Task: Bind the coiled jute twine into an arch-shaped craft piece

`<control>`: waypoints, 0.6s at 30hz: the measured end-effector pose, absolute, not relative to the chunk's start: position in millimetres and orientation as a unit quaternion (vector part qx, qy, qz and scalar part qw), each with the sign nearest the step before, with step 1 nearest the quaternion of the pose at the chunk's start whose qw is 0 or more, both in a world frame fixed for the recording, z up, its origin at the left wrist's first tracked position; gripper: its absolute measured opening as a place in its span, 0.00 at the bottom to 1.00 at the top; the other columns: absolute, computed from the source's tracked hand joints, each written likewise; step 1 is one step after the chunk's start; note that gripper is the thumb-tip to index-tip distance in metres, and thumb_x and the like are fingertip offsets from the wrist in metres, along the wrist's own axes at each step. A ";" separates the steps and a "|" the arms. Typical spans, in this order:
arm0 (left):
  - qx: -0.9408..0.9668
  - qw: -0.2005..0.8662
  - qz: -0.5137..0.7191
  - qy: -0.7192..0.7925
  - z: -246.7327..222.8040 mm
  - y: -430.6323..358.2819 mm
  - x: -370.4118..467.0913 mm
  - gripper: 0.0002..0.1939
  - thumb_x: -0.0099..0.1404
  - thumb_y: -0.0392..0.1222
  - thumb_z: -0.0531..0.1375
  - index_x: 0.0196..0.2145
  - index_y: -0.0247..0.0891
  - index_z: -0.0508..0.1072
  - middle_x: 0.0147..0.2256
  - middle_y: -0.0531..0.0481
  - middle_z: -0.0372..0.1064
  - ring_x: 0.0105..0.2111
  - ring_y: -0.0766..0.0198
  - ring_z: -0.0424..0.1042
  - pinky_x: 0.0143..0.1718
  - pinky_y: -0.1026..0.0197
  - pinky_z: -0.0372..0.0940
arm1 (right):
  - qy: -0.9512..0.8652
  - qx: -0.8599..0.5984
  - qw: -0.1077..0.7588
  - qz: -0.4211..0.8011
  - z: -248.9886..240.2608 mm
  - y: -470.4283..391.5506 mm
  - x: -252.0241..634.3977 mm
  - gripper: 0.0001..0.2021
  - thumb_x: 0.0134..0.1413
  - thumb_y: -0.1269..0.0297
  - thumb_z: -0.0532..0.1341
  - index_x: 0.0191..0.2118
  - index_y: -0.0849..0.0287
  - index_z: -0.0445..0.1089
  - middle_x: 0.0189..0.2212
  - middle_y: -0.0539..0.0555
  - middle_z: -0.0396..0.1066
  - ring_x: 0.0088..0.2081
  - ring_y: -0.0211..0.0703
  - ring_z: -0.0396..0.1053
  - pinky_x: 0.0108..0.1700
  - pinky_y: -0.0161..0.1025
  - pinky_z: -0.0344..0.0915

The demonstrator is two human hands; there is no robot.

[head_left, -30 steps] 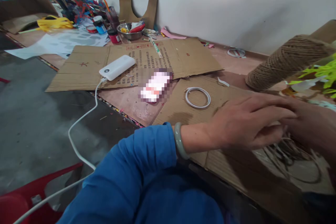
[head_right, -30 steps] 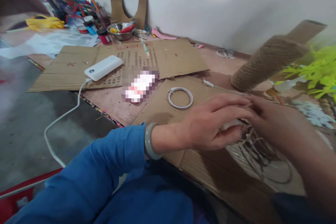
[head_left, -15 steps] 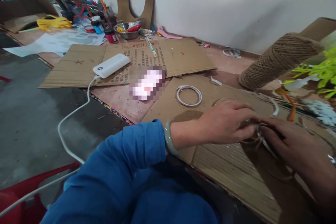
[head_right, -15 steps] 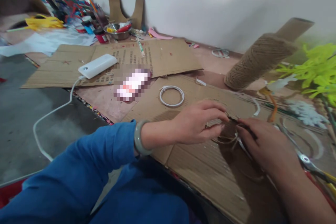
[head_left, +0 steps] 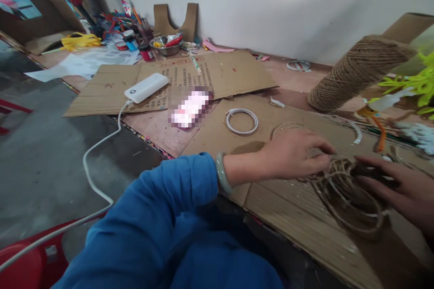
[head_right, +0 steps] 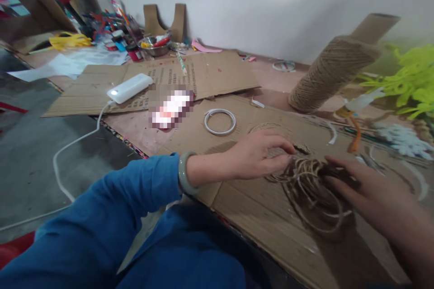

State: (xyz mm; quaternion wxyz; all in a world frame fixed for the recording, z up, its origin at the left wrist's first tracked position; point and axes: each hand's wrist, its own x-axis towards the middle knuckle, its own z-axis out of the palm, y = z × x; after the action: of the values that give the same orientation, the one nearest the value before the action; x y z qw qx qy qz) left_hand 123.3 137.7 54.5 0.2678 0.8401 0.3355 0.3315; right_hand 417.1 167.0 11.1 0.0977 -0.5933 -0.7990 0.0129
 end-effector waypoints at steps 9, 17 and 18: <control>0.820 0.301 0.238 0.425 62.2 146.5 139.3 0.27 0.65 0.51 0.52 0.54 0.27 0.67 0.54 0.36 0.69 0.54 0.52 0.68 0.56 0.52 0.62 | -0.772 -0.622 0.103 0.078 38.1 144.0 364.8 0.23 0.42 0.51 0.52 0.40 0.54 0.74 0.37 0.58 0.79 0.35 0.55 0.76 0.35 0.48 0.70; 0.854 0.294 0.195 0.382 52.1 135.9 132.0 0.22 0.66 0.49 0.52 0.52 0.33 0.70 0.50 0.40 0.72 0.52 0.53 0.69 0.54 0.52 0.63 | -0.793 -0.598 0.048 0.109 39.8 144.9 356.5 0.28 0.47 0.53 0.50 0.46 0.67 0.74 0.42 0.65 0.77 0.43 0.60 0.75 0.43 0.51 0.71; 0.857 0.300 0.193 0.373 52.3 134.4 131.5 0.21 0.66 0.47 0.52 0.52 0.34 0.70 0.50 0.41 0.72 0.52 0.54 0.69 0.54 0.53 0.62 | -0.792 -0.597 0.045 0.119 40.9 143.4 354.7 0.27 0.48 0.54 0.49 0.46 0.66 0.74 0.41 0.65 0.77 0.43 0.59 0.75 0.43 0.51 0.71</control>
State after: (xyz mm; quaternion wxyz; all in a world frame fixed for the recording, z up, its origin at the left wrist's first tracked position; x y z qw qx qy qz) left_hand 131.5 134.4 52.3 0.2997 0.8567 0.3728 0.1931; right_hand 354.7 143.4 40.9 0.0453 -0.5973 -0.7918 0.1192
